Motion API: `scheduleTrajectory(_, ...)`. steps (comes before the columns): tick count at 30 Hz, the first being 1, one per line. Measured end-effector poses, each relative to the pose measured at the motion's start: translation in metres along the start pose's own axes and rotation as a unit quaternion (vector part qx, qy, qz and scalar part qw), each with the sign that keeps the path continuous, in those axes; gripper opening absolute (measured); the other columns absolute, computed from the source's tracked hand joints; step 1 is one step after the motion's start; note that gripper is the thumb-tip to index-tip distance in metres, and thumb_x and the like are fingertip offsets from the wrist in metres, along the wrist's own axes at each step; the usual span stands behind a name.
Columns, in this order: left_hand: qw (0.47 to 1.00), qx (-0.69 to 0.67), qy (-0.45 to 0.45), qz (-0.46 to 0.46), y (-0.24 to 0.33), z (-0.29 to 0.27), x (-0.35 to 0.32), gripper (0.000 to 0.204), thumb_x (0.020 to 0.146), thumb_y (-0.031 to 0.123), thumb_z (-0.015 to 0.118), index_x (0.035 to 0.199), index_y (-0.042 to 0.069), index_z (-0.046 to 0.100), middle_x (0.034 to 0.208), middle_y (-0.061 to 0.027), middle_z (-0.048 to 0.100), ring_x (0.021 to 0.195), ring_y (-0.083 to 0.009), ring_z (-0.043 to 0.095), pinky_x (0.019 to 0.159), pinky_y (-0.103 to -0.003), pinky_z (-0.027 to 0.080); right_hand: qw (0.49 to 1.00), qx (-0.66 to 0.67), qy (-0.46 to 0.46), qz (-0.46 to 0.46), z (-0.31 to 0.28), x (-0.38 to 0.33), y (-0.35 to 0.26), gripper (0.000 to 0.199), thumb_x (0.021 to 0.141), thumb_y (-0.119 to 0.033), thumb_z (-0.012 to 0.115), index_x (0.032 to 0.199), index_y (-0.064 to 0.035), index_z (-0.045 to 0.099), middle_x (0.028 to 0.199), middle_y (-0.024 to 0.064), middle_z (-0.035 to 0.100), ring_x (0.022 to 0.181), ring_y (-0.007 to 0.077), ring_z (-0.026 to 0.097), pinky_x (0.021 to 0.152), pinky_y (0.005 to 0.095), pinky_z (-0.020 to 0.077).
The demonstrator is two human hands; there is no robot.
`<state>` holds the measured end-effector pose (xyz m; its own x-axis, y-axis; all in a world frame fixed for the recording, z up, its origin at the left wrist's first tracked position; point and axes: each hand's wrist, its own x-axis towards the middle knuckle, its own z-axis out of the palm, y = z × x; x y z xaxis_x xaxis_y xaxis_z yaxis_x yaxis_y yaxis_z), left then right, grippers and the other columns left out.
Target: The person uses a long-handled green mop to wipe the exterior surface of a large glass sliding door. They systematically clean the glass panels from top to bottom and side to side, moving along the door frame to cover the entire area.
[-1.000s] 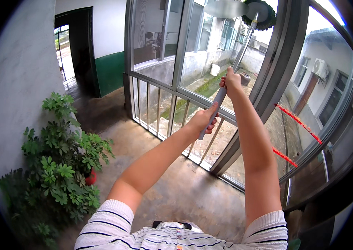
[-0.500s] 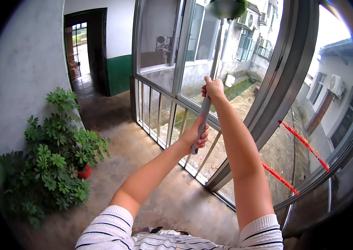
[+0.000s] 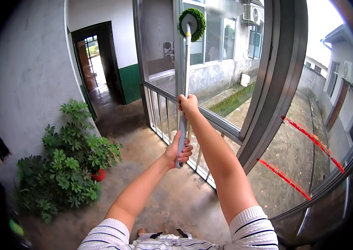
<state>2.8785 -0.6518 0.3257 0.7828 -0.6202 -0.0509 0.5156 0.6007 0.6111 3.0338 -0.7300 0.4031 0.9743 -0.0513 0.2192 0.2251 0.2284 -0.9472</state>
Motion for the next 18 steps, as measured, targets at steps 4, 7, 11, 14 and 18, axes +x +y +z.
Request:
scheduleTrajectory(4,1.000,0.020,0.002,-0.014,-0.036,0.017,-0.002,0.050,0.090,0.061,0.037,0.076,0.014,0.043,0.058,0.0022,0.032,0.040,-0.0065,0.028,0.031,-0.020,0.024,1.000,0.010,-0.002,-0.011,-0.035,-0.029,-0.007,0.013,0.076,-0.007,0.057,0.068,-0.0010,0.051,0.057,0.0065,0.052,0.042,0.0139,0.048,0.040,0.0268,0.0404)
scheduleTrajectory(7,0.998,0.052,-0.005,-0.019,-0.055,0.026,-0.019,0.052,0.090,0.063,0.036,0.076,0.014,0.043,0.058,0.0018,0.033,0.040,-0.0069,0.029,0.032,-0.020,0.025,1.000,0.016,0.004,-0.022,-0.047,-0.062,-0.016,0.012,0.077,-0.007,0.057,0.069,-0.0010,0.050,0.057,0.0065,0.052,0.043,0.0131,0.048,0.040,0.0271,0.0413)
scheduleTrajectory(11,0.993,0.107,-0.006,-0.042,-0.064,0.034,-0.057,0.052,0.090,0.064,0.035,0.079,0.013,0.041,0.058,0.0008,0.034,0.039,-0.0080,0.030,0.032,-0.022,0.026,0.998,0.053,0.027,-0.036,-0.051,-0.105,-0.028,0.010,0.077,-0.007,0.057,0.072,-0.0013,0.050,0.057,0.0058,0.051,0.043,0.0127,0.048,0.040,0.0262,0.0403)
scheduleTrajectory(14,0.986,0.155,-0.009,-0.058,-0.060,0.028,-0.088,0.052,0.090,0.063,0.035,0.081,0.012,0.040,0.058,0.0000,0.035,0.039,-0.0085,0.032,0.032,-0.022,0.026,0.993,0.089,0.060,-0.054,-0.040,-0.137,-0.031,0.011,0.078,-0.008,0.055,0.072,-0.0023,0.048,0.056,0.0056,0.049,0.042,0.0124,0.046,0.038,0.0262,0.0382)
scheduleTrajectory(18,0.973,0.219,-0.012,-0.075,-0.056,0.003,-0.134,0.052,0.091,0.061,0.035,0.081,0.010,0.039,0.057,-0.0011,0.037,0.038,-0.0088,0.033,0.032,-0.023,0.027,0.988,0.124,0.081,-0.035,-0.026,-0.176,-0.010,0.014,0.079,-0.009,0.054,0.071,-0.0046,0.044,0.056,0.0049,0.047,0.041,0.0124,0.043,0.036,0.0263,0.0351)
